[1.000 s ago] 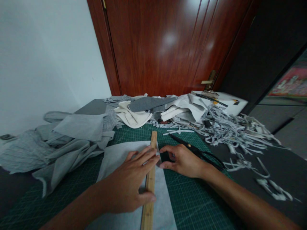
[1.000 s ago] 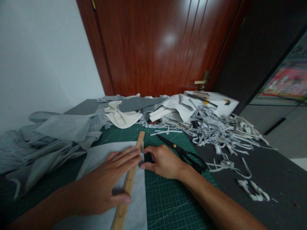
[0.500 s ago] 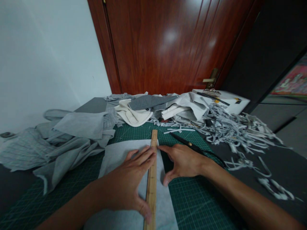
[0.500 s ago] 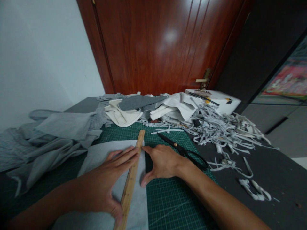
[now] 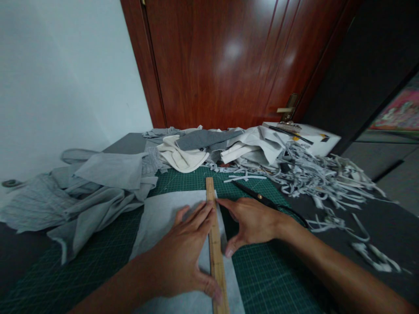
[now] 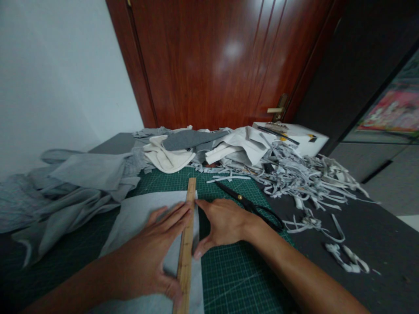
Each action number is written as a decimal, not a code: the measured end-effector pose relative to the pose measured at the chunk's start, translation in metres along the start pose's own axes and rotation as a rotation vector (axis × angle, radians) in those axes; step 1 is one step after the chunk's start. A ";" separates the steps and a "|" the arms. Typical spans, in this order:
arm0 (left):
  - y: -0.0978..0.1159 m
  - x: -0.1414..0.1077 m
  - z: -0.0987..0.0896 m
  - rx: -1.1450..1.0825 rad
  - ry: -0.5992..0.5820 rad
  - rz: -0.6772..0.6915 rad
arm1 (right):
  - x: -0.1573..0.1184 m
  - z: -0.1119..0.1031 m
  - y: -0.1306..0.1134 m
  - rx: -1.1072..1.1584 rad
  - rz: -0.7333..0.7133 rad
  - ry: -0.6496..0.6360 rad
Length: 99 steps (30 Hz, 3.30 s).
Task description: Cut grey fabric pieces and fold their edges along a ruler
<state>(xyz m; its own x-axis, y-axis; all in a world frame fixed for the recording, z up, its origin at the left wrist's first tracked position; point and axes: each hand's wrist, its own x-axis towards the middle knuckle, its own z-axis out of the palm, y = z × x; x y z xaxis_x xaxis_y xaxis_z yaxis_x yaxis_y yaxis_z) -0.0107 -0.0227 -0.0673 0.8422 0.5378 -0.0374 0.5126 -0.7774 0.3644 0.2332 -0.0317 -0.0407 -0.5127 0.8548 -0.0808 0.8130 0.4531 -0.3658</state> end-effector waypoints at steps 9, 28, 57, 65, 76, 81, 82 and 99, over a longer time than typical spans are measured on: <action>0.004 0.001 0.003 -0.018 0.025 -0.011 | 0.000 0.002 -0.002 -0.045 0.022 0.007; 0.006 0.003 0.005 -0.048 0.085 -0.018 | -0.005 0.006 0.006 0.019 -0.005 -0.013; 0.008 0.002 0.009 -0.023 0.082 -0.068 | -0.007 0.004 0.000 -0.067 0.011 -0.044; 0.008 0.003 0.006 -0.028 0.071 -0.074 | -0.007 0.004 0.000 -0.062 0.008 -0.041; 0.009 0.001 0.007 -0.039 0.090 -0.063 | -0.007 0.005 0.000 -0.069 -0.004 -0.023; 0.010 0.001 0.006 -0.051 0.089 -0.054 | -0.007 0.004 0.000 -0.059 -0.006 -0.026; 0.010 0.001 0.005 -0.054 0.085 -0.056 | -0.007 0.004 0.001 -0.058 -0.005 -0.028; 0.016 0.003 0.007 -0.046 0.144 -0.054 | -0.007 0.004 -0.001 -0.078 0.008 -0.030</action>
<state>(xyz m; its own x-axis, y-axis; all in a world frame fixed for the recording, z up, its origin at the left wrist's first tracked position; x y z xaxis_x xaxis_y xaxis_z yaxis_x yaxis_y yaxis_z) 0.0010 -0.0361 -0.0679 0.7791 0.6225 0.0743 0.5458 -0.7318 0.4081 0.2349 -0.0392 -0.0432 -0.5134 0.8508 -0.1120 0.8355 0.4658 -0.2916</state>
